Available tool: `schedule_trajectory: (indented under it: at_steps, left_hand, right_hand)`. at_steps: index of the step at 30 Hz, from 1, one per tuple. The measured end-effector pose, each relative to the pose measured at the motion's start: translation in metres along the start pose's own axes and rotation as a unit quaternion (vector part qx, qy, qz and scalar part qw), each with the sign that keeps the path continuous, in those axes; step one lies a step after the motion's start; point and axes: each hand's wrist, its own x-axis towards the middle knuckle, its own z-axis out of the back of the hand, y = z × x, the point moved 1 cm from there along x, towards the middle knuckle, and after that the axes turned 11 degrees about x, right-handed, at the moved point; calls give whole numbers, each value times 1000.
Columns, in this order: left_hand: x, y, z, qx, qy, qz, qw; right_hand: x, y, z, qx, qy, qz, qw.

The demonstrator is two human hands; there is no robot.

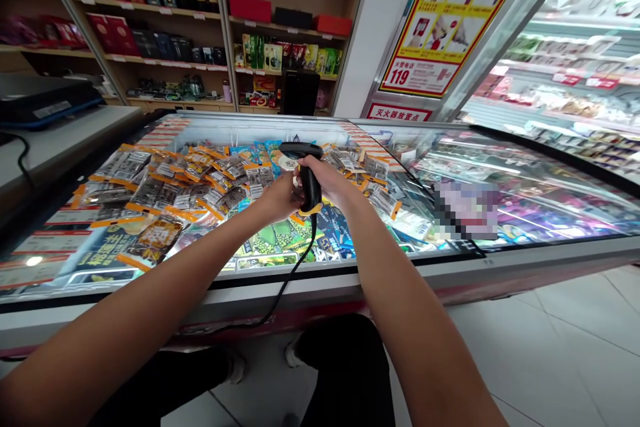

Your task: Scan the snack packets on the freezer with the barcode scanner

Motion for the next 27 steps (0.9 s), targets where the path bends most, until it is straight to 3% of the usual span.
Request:
schedule_trajectory:
  at_steps: [6,10,13,17,27]
  left_hand:
    - [14,17,20,-139,-65,55,987]
    - [21,33,40,-357,-182,109,910]
    - [25,47,52,-408,-253,113,870]
    - [30,58,56,-413,-276,107,862]
    - [31,60,61,-408,-281,108,862]
  right_hand:
    - [-20,18,-10,69,48,74,994]
    - [-27,20,-10,15,87,44,995]
    - [-26,16,-8,-46,100,-3,994]
    - [-23,11,-4,-82,116,-18,990]
    - [-24,12,-3,-86,128,-9,988]
